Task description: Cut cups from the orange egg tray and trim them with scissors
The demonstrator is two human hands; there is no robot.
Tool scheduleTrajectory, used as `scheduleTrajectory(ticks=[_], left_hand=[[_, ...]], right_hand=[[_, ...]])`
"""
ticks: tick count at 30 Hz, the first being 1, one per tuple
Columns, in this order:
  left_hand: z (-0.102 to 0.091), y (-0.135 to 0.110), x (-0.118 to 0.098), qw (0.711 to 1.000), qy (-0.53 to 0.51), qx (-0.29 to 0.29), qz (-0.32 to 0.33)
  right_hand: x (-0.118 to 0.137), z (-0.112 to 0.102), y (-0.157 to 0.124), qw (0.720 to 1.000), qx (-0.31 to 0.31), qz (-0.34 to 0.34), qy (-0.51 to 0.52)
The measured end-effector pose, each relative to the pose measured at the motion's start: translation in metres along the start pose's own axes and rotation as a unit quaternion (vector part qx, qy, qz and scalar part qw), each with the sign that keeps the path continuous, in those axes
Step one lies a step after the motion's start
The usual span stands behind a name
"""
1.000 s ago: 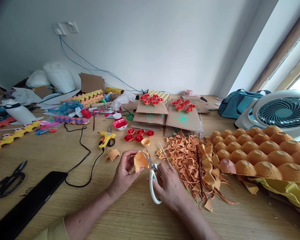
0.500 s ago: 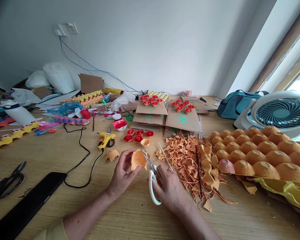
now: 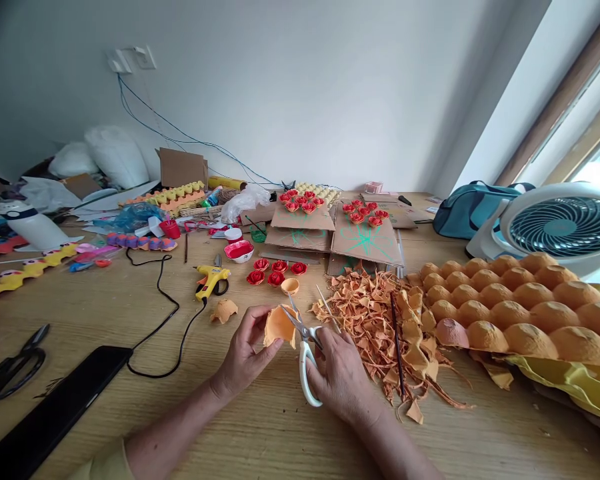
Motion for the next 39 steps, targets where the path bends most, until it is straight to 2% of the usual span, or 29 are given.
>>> scheduleTrajectory(ticks=[6,21,31,39], left_hand=[[0.001,0.000,0.000,1.000,0.008,0.009,0.007],[-0.001,0.004,0.006,0.989,-0.121,0.013,-0.087],[-0.006,0.008,0.008,0.985,-0.142,-0.017,-0.095],[0.001,0.005,0.007,0.982,-0.163,0.019,-0.089]], right_hand=[[-0.001,0.001,-0.001,1.000,-0.008,-0.021,-0.008],[-0.002,0.000,-0.002,1.000,0.001,0.008,-0.022],[-0.005,0.003,-0.003,1.000,0.018,0.018,-0.011],[-0.006,0.003,0.000,1.000,0.004,0.007,-0.026]])
Point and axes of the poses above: each hand's wrist, its own y-axis towards the middle knuckle, its own z-axis out of the palm, x = y × z, the point moved 6 cm from there along y, towards the middle knuckle, and after that the axes turned 11 degrees about y, right-handed, at the moved point
